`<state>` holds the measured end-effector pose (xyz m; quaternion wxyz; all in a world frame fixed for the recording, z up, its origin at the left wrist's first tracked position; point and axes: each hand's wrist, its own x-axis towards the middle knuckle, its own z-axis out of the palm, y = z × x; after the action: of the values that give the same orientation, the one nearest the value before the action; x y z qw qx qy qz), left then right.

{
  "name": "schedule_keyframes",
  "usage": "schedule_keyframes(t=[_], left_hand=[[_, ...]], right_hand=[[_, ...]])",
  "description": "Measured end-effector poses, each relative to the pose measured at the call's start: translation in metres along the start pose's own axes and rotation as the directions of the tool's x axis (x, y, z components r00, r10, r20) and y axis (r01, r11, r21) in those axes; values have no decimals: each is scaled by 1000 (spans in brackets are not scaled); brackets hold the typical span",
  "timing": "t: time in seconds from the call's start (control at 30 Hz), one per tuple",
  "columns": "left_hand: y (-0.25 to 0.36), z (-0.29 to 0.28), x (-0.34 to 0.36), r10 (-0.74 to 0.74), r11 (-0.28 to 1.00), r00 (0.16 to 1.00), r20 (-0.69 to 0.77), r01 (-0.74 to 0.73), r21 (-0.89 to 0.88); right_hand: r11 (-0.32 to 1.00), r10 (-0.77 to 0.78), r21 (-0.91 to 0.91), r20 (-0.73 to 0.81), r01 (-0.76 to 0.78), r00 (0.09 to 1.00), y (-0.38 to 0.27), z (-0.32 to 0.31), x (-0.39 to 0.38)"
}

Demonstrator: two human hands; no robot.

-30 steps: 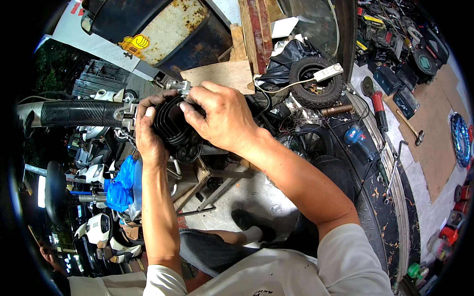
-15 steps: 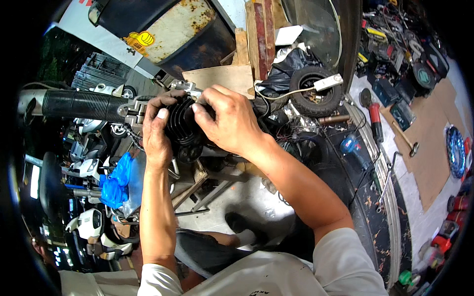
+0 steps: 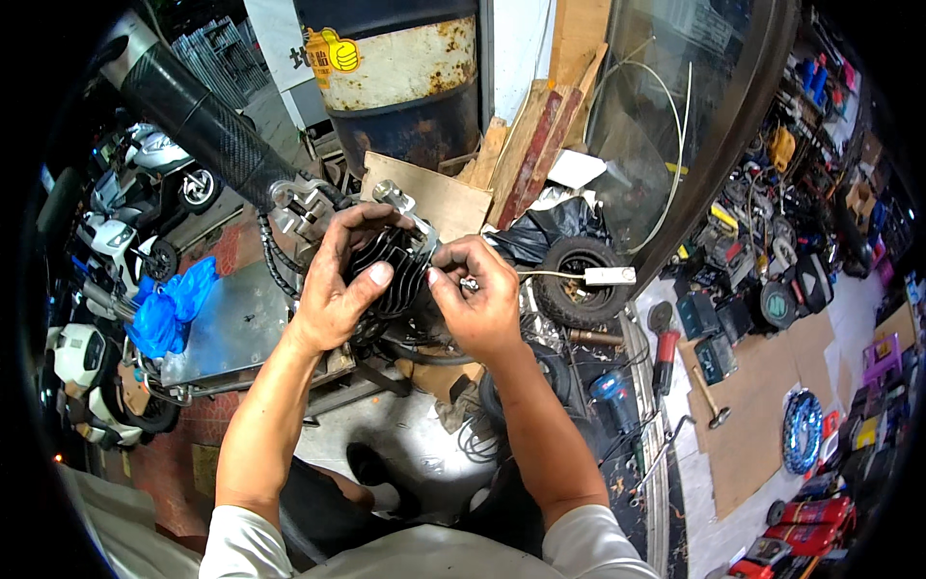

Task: The person sits on the floor and works on a scooter engine mounted on a stand. They attach a black plastic cover to the engine casing and use a screwdriver to tighten the screws securing it.

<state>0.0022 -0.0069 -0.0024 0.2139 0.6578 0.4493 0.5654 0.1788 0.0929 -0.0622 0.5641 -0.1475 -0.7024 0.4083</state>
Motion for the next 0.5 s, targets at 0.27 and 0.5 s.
schedule_keyframes(t=[0.27, 0.5], left_hand=[[-3, -6, -1, -24, 998, 1000, -3, 24, 57], [-4, -7, 1, -25, 998, 1000, 10, 25, 52]], right_hand=[[983, -123, -132, 30, 126, 992, -4, 1, 4], [993, -78, -88, -1, 78, 997, -9, 2, 7]])
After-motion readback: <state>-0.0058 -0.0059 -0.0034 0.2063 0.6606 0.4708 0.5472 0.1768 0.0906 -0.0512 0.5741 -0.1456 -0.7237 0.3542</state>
